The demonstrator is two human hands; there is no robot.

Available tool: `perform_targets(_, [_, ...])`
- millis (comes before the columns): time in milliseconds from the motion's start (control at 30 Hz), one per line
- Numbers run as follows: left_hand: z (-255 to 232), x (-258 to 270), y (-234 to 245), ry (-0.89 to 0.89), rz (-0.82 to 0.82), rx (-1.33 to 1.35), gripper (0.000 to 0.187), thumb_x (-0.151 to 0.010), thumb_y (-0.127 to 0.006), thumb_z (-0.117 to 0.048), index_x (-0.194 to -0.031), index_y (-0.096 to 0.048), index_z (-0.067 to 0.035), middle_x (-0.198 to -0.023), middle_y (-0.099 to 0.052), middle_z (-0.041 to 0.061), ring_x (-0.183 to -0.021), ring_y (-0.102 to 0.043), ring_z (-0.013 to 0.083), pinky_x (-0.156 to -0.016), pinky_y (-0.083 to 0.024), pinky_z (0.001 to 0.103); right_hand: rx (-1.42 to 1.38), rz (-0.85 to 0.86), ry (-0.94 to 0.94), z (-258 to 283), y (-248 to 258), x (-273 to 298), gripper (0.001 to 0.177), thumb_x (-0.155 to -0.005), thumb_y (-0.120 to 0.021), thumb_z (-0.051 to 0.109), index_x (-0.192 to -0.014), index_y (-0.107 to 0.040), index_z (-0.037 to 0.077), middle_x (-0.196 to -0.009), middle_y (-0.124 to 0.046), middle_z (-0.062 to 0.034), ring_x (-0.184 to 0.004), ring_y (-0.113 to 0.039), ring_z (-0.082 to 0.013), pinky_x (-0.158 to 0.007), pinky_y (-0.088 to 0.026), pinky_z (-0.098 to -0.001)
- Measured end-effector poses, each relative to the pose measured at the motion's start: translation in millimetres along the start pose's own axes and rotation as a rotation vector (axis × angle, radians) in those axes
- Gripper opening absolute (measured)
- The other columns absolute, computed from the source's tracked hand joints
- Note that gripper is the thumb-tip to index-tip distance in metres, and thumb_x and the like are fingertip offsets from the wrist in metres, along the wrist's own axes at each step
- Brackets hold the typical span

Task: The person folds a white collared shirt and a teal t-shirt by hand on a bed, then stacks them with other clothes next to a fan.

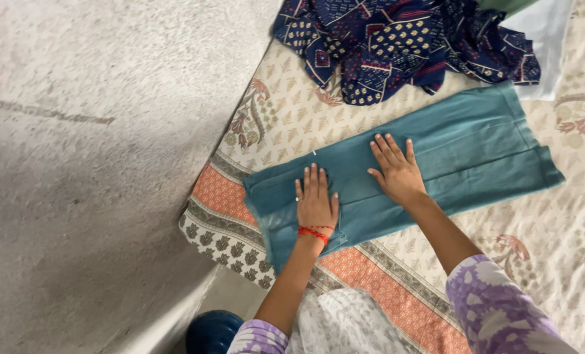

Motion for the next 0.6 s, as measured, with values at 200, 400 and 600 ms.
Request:
perform_targets(200, [-63,-34,-44,-0.123,0.045,0.061,0.07,-0.096,-0.059,-0.033,-0.152,-0.04,0.005,-0.163,-0.033,0.024,-0.153,-0.029,0.0384,-0.125,-0.022,0.054,-0.011,-0.028,-0.057,-86,11,8,0.068,-0.102,-0.049,0.045,-0.161,-0.036,0.012,-0.169,-0.031,-0.0065,-0.157,-0.025,-0.0253,-0.128,-0.014,-0.0573])
perform_targets(400, [-87,-52,-67,-0.162,0.039,-0.022,0.066,-0.097,-0.055,-0.026,-0.154,-0.04,0.004,-0.164,-0.033,0.023,-0.154,-0.03,0.0369,-0.126,-0.024,0.053,-0.044,-0.075,-0.209,-175,30,22,0.07,-0.103,-0.049,0.045,-0.162,-0.035,0.011,-0.17,-0.03,-0.0091,-0.158,-0.025,-0.0277,-0.126,-0.016,-0.0586])
perform_targets(600, [-150,-101,-74,-0.342,0.004,0.152,0.038,-0.096,-0.058,-0.014,-0.132,-0.059,-0.001,-0.152,-0.048,0.02,-0.143,-0.047,0.0366,-0.116,-0.038,0.053,-0.069,-0.149,-0.296,-194,55,64,0.055,-0.102,-0.062,0.027,-0.151,-0.05,0.005,-0.164,-0.04,-0.0174,-0.152,-0.037,-0.0346,-0.123,-0.026,-0.0558])
Point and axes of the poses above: each hand's wrist, its own x-axis away from the middle knuckle, its own y-axis out of the back of the hand, z = x × y, the point moved 5 cm from there along -x, towards the middle knuckle
